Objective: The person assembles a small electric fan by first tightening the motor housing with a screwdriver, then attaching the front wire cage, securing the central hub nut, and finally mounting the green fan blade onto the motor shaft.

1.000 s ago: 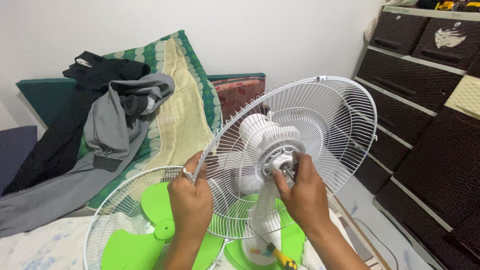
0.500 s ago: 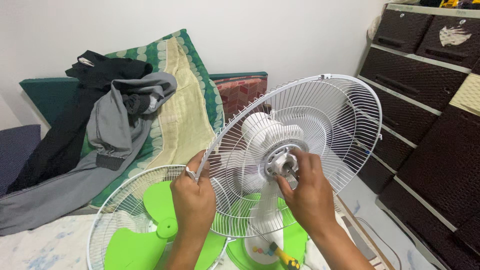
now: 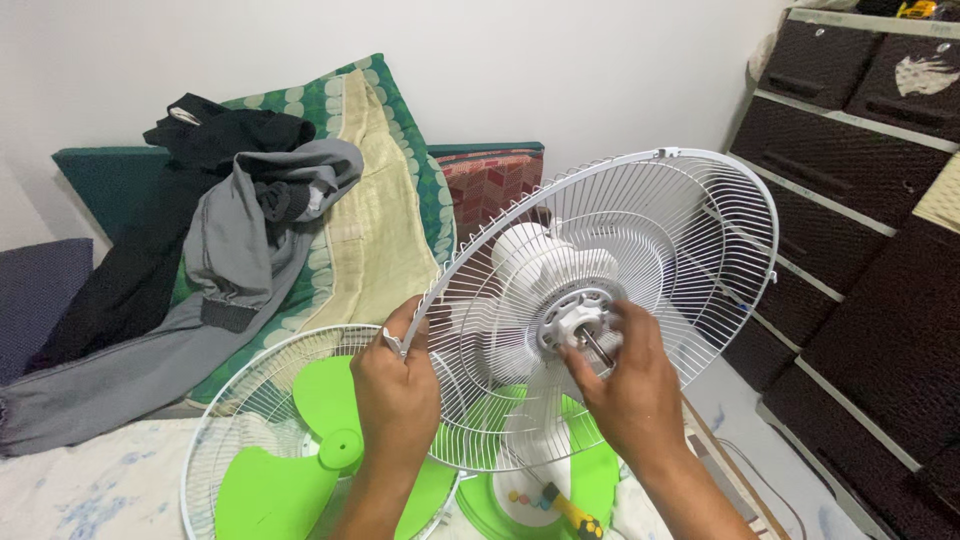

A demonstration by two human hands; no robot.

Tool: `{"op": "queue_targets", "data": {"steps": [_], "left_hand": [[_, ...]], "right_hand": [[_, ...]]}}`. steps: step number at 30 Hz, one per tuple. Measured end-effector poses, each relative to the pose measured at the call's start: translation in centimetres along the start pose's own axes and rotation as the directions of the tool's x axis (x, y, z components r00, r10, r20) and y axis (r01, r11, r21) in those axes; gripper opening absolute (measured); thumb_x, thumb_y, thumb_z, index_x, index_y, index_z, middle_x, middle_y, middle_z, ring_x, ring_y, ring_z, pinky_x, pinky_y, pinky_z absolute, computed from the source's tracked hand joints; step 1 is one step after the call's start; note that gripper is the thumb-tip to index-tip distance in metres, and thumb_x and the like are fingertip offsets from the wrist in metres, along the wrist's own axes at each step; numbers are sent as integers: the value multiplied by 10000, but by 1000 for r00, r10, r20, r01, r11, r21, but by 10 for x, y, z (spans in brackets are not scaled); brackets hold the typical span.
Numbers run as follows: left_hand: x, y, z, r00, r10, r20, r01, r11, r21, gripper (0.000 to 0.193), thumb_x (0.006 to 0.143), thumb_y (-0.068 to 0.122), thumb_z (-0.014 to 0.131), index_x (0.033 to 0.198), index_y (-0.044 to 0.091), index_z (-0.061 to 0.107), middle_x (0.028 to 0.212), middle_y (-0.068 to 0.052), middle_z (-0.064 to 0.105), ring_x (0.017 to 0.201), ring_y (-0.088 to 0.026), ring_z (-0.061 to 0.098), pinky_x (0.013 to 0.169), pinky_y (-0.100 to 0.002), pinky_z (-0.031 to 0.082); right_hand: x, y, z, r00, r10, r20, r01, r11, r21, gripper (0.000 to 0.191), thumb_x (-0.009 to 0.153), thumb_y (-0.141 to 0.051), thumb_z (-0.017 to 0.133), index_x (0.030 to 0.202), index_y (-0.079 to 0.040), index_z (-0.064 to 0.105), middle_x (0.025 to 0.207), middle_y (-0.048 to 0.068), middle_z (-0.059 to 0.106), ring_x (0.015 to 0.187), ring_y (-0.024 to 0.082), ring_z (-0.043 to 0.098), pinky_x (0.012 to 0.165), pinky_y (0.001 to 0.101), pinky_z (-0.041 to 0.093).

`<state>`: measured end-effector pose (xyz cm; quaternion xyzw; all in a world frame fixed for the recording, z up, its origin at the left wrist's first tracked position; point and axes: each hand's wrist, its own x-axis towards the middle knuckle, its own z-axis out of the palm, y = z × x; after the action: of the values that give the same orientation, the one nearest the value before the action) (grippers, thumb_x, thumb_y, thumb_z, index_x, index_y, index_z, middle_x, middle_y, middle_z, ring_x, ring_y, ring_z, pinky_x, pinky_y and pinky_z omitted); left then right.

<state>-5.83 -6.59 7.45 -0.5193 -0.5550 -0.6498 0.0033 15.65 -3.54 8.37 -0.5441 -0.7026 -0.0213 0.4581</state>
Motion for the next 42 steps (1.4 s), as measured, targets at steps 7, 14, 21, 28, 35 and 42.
{"op": "queue_targets", "data": {"steps": [7, 14, 21, 28, 35, 42], "left_hand": [[1, -1, 0, 999, -39, 1, 39, 999, -1, 251, 964, 105, 619, 1172, 16, 728, 850, -234, 737, 710, -337, 737, 661, -407, 540], [1, -3, 1, 1000, 19, -9, -19, 1000, -14, 243, 971, 97, 613, 1168, 2, 719, 874, -233, 738, 745, -356, 736, 670, -409, 542], [-1, -3, 1, 999, -32, 21, 32, 999, 19, 260, 947, 105, 622, 1167, 21, 733, 819, -243, 718, 678, -355, 723, 640, -418, 530], [0, -3, -1, 997, -71, 12, 71, 997, -5, 259, 964, 114, 622, 1181, 15, 722, 787, -234, 711, 606, -316, 684, 608, -407, 514], [0, -4, 1, 1000, 7, -5, -7, 1000, -22, 260, 964, 98, 616, 1183, -3, 713, 845, -231, 728, 670, -312, 713, 631, -400, 530], [0, -3, -2, 999, -39, 11, 39, 999, -5, 263, 968, 98, 612, 1185, -9, 717, 851, -241, 728, 694, -343, 712, 660, -412, 529]], "right_hand": [[1, 0, 5, 982, -188, 3, 188, 980, -68, 543, 756, -181, 833, 1194, -21, 554, 1128, 165, 628, 824, 361, 697, 661, 450, 541], [11, 12, 19, 988, 152, 32, -153, 988, 27, 393, 905, -340, 803, 994, -8, 614, 792, 166, 710, 684, 351, 714, 648, 459, 556], [1, 15, 12, 989, -126, -79, 127, 992, 4, 606, 792, -322, 787, 1244, 12, 563, 938, 214, 704, 713, 376, 713, 614, 452, 554], [6, 12, 17, 931, 331, 155, -315, 942, -118, 492, 894, -473, 746, 1093, -38, 631, 884, 160, 756, 800, 329, 756, 732, 432, 578], [-1, 13, 11, 999, 50, 10, -49, 994, -94, 644, 793, -415, 787, 1241, -35, 524, 973, 194, 698, 757, 367, 710, 622, 468, 548], [2, 3, 8, 996, 60, 61, -55, 996, -72, 525, 865, -344, 768, 1247, -43, 570, 938, 185, 716, 737, 346, 713, 644, 462, 549]]}}
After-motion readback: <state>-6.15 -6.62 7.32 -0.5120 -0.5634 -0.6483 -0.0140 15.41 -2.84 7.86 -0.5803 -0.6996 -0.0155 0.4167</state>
